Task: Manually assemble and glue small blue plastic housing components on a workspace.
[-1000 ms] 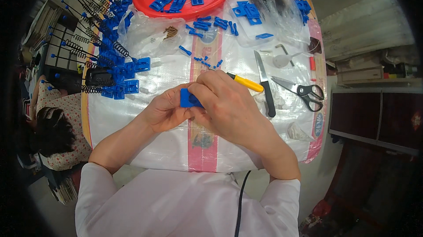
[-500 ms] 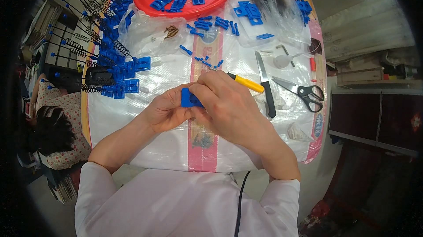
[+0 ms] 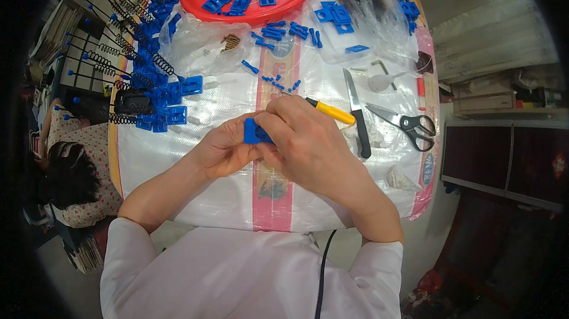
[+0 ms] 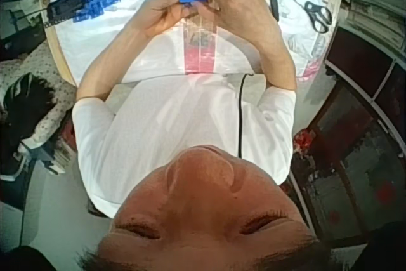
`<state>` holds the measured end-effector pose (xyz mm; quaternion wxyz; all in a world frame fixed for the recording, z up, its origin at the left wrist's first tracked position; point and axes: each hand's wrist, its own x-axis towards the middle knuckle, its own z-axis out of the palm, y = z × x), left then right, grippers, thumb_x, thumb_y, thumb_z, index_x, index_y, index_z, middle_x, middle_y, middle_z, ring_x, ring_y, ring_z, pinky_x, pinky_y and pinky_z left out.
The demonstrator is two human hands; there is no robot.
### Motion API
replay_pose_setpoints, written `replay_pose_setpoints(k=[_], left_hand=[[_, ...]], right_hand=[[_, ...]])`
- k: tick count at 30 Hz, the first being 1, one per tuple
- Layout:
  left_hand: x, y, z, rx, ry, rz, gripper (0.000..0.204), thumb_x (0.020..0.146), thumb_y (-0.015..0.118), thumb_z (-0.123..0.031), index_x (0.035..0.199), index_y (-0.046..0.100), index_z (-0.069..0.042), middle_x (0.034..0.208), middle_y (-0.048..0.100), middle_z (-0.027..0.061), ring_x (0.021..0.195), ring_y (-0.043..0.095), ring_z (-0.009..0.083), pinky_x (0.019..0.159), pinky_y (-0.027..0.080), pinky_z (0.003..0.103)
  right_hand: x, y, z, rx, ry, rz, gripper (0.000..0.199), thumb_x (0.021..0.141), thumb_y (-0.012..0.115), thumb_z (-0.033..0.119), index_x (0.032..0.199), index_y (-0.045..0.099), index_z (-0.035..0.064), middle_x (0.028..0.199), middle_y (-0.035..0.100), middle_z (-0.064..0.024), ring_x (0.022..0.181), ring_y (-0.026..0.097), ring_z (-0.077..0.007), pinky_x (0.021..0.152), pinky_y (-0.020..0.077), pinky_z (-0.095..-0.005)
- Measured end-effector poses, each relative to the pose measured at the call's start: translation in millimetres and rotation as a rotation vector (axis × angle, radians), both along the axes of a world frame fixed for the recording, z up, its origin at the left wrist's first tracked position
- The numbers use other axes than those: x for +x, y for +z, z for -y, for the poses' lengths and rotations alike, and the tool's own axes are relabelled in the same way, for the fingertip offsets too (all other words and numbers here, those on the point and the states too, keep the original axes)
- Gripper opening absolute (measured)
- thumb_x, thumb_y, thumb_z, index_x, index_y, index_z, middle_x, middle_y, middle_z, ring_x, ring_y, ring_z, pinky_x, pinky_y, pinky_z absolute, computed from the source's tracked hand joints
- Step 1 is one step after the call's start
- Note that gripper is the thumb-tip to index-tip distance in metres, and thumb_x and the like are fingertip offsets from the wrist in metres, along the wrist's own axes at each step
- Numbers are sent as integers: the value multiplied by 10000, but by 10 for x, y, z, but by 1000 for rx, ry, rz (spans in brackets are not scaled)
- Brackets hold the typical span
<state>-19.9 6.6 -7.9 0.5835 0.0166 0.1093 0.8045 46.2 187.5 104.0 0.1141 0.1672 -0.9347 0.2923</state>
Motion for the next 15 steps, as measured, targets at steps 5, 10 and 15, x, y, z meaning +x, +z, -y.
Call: replay_pose_setpoints(k=[5, 10, 15], left_hand=[[0, -30, -3, 44, -2, 2, 600, 971, 606, -230, 1446, 353, 33, 1334, 541, 166, 1262, 543, 327, 1110, 441, 433], [5, 6, -10, 76, 0, 8, 614, 961, 617, -220, 1450, 346, 34, 1341, 538, 170, 1264, 542, 332, 1111, 444, 429], [5, 51, -15, -1, -5, -2, 627, 918, 684, -234, 1418, 390, 3, 1281, 583, 121, 1225, 573, 262, 1056, 478, 397]], right_hand=[[5, 0, -1, -4, -4, 16, 429, 650, 824, 54, 1051, 672, 32, 1001, 642, -119, 843, 655, -274, 705, 558, -353], [0, -8, -4, 9, 1, -3, 425, 652, 827, 66, 1048, 674, 33, 1004, 643, -117, 840, 656, -270, 706, 556, -350], [2, 1, 7, 9, -10, 8, 417, 654, 825, 69, 1042, 676, 35, 1004, 645, -115, 843, 657, -273, 718, 557, -353]])
